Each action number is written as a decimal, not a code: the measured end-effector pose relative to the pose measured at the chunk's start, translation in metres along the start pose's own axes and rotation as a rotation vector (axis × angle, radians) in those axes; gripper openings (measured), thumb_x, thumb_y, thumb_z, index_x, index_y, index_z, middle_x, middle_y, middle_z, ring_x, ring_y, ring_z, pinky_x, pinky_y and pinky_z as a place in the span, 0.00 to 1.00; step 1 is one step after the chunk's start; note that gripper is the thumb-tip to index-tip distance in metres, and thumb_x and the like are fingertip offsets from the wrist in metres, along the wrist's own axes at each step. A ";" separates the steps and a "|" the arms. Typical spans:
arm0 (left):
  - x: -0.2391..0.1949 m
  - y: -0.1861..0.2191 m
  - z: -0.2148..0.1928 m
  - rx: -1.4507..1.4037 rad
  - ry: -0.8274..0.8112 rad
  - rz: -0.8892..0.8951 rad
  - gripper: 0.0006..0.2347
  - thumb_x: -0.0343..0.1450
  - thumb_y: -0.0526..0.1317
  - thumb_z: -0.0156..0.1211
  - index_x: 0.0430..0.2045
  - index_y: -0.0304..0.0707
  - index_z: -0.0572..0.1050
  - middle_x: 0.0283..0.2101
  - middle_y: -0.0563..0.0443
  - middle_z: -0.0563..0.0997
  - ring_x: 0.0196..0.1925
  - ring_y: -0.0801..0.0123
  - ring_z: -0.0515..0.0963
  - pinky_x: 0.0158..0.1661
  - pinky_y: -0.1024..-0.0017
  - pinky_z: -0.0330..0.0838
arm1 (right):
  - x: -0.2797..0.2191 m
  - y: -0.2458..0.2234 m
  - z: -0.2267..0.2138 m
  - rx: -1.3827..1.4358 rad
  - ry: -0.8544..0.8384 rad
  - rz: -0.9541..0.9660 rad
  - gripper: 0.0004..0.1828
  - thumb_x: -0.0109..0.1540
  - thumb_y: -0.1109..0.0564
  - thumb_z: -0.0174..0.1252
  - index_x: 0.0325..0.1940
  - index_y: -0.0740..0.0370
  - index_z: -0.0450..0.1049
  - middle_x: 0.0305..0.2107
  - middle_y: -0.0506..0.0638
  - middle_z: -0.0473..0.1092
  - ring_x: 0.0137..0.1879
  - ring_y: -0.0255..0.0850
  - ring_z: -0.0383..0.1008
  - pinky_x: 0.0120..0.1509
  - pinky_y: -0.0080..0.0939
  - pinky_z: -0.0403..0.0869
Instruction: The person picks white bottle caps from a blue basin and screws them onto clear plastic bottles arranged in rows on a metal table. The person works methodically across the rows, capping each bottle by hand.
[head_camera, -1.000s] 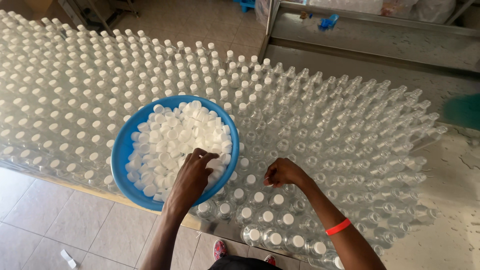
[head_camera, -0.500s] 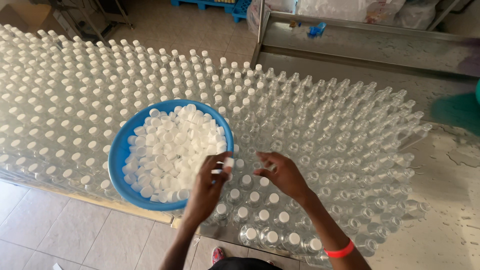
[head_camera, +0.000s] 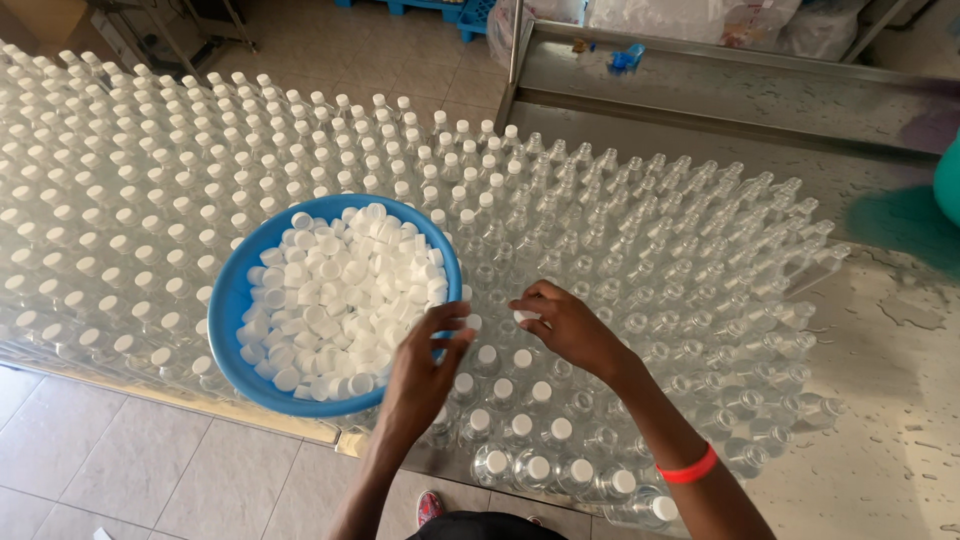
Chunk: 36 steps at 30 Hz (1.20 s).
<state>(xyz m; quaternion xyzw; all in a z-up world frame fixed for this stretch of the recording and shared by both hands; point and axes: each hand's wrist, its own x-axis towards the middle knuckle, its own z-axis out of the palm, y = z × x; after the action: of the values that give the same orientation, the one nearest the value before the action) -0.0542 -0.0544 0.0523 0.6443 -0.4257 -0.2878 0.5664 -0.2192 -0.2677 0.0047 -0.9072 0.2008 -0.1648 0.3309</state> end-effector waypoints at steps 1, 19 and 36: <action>-0.002 0.002 -0.008 0.115 0.061 -0.048 0.18 0.78 0.46 0.60 0.60 0.39 0.76 0.60 0.41 0.85 0.57 0.49 0.87 0.48 0.57 0.84 | 0.006 0.030 0.016 -0.091 -0.076 -0.024 0.17 0.70 0.57 0.63 0.62 0.60 0.81 0.53 0.57 0.75 0.57 0.53 0.80 0.59 0.48 0.81; -0.029 -0.050 -0.076 0.504 0.431 -0.032 0.10 0.79 0.42 0.57 0.49 0.47 0.84 0.57 0.59 0.86 0.55 0.60 0.85 0.48 0.62 0.80 | 0.057 0.076 0.055 -0.100 -0.358 0.320 0.23 0.67 0.42 0.65 0.64 0.50 0.82 0.52 0.46 0.78 0.57 0.43 0.79 0.59 0.43 0.74; -0.020 -0.033 -0.083 0.460 0.331 -0.231 0.14 0.78 0.47 0.57 0.57 0.55 0.80 0.63 0.60 0.84 0.59 0.52 0.86 0.44 0.58 0.79 | 0.070 0.069 0.046 0.328 -0.509 0.696 0.12 0.72 0.57 0.61 0.57 0.62 0.82 0.25 0.55 0.80 0.20 0.35 0.72 0.18 0.32 0.62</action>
<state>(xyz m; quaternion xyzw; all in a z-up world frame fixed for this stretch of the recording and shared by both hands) 0.0141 0.0034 0.0335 0.8380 -0.3056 -0.1377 0.4306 -0.1566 -0.3240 -0.0631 -0.7329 0.3772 0.1545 0.5447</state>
